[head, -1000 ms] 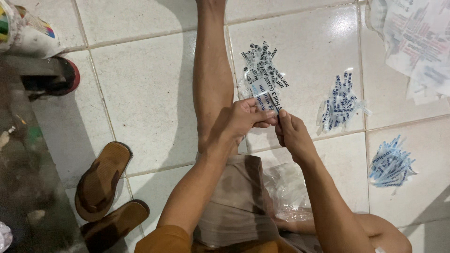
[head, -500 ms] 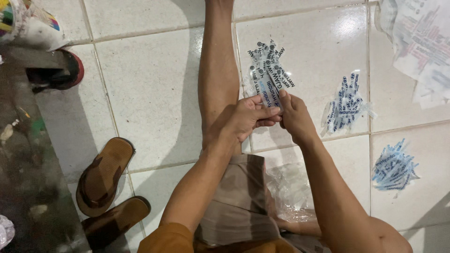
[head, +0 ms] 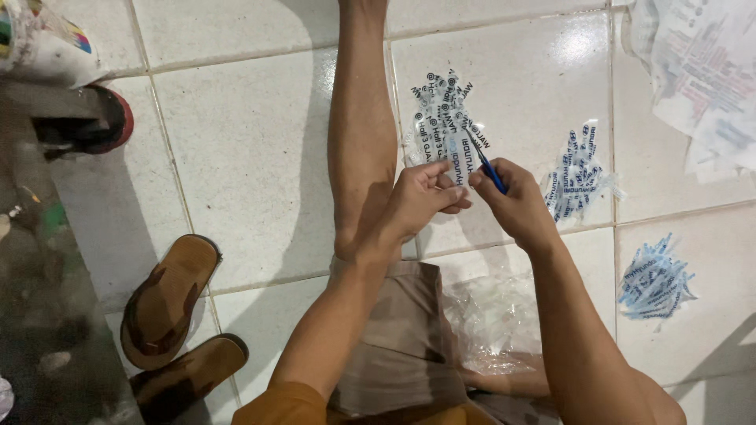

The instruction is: The person sits on a tiled floor and uses scissors to cut small, circular stickers from a larger plastic sheet. The cut stickers are placed in piles on the floor, and the person repeatedly handles the sheet to continue cutting.

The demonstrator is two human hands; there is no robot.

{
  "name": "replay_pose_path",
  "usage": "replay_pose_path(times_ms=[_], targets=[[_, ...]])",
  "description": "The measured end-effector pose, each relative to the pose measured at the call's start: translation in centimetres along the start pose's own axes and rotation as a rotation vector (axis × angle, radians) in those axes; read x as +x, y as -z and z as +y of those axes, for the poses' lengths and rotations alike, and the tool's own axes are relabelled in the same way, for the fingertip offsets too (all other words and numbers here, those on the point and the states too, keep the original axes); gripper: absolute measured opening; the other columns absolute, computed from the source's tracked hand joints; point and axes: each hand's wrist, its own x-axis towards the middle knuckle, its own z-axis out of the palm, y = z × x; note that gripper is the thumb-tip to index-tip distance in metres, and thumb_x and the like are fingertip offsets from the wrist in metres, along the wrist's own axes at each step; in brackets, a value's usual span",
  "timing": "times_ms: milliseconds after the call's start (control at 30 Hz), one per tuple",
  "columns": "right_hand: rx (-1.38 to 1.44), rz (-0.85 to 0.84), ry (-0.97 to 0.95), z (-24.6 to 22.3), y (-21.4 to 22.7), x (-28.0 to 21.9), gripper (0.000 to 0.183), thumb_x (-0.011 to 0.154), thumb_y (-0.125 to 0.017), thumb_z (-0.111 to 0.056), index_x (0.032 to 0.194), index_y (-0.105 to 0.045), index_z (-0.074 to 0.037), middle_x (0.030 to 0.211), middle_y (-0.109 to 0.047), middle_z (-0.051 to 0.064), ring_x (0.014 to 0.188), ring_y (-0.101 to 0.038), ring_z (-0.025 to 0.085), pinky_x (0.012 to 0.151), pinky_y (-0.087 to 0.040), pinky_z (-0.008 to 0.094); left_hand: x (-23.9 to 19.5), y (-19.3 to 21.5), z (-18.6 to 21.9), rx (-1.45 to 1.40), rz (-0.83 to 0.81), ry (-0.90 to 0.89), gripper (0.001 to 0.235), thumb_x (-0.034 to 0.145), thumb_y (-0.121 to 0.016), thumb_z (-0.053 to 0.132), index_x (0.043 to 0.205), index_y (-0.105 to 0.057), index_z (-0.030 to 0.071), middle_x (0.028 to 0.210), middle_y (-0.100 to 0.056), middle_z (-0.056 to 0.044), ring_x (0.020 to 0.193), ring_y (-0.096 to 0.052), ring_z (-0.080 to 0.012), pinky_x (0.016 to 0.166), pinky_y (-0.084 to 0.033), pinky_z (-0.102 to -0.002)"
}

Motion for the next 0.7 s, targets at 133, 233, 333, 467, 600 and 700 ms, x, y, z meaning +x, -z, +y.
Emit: replay_pose_path(times_ms=[133, 233, 333, 467, 600, 700], targets=[[0.099, -0.016, 0.030, -0.6, 0.5, -2.5, 0.014, 0.100, -0.067, -0.018, 0.102, -0.068, -0.004, 0.059, -0.047, 0.002, 0.048, -0.041, 0.009, 0.043, -0.034, 0.021, -0.2, 0.0, -0.6, -0.008, -0.031, -0.003, 0.052, 0.084, -0.076, -0.005, 0.132, -0.056, -0.008, 0.081, -0.070, -0.017, 0.073, -0.077, -0.0301, 0.063, -0.066, -0.033], [0.234, -0.019, -0.079, 0.1, 0.5, -5.0, 0.039, 0.110, -0.047, -0.032, 0.115, -0.066, 0.002, 0.064, -0.044, 0.002, 0.050, -0.038, 0.009, 0.044, -0.031, 0.020, -0.4, -0.1, 0.6, 0.010, 0.021, -0.031, 0.057, 0.082, -0.080, -0.003, 0.132, -0.055, -0.011, 0.081, -0.071, -0.017, 0.073, -0.077, -0.0289, 0.064, -0.066, -0.030], [0.395, -0.033, -0.186, 2.9, 0.3, -6.7, 0.042, 0.113, -0.031, -0.028, 0.113, -0.059, 0.004, 0.068, -0.034, 0.000, 0.052, -0.031, 0.006, 0.044, -0.023, 0.017, -0.2, 0.0, 0.6, -0.007, 0.051, -0.033, 0.060, 0.081, -0.082, -0.003, 0.132, -0.053, -0.011, 0.083, -0.071, -0.018, 0.072, -0.077, -0.0290, 0.063, -0.067, -0.030], [0.414, -0.073, -0.225, 3.9, -0.3, -7.4, 0.047, 0.114, -0.034, -0.034, 0.107, -0.061, 0.004, 0.067, -0.033, 0.000, 0.051, -0.031, 0.008, 0.044, -0.023, 0.019, -0.5, -0.4, 0.9, -0.019, 0.068, -0.054, 0.058, 0.081, -0.081, -0.004, 0.131, -0.053, -0.013, 0.083, -0.072, -0.022, 0.071, -0.077, -0.0307, 0.062, -0.068, -0.032], [0.420, -0.116, -0.207, 4.3, -1.0, -7.0, 0.050, 0.113, -0.036, -0.040, 0.105, -0.061, 0.003, 0.066, -0.033, 0.000, 0.050, -0.031, 0.008, 0.043, -0.024, 0.020, -0.6, -0.4, 0.7, -0.045, 0.074, -0.064, 0.061, 0.081, -0.082, -0.004, 0.131, -0.050, -0.014, 0.084, -0.071, -0.024, 0.069, -0.076, -0.0307, 0.060, -0.068, -0.032], [0.399, -0.121, -0.202, 3.7, -0.9, -6.7, 0.050, 0.113, -0.036, -0.039, 0.104, -0.061, 0.003, 0.066, -0.034, 0.000, 0.050, -0.033, 0.009, 0.044, -0.025, 0.020, -0.7, -0.5, 1.1, -0.023, 0.067, -0.073, 0.060, 0.081, -0.081, -0.005, 0.131, -0.050, -0.015, 0.084, -0.071, -0.026, 0.069, -0.076, -0.0331, 0.059, -0.068, -0.034]])
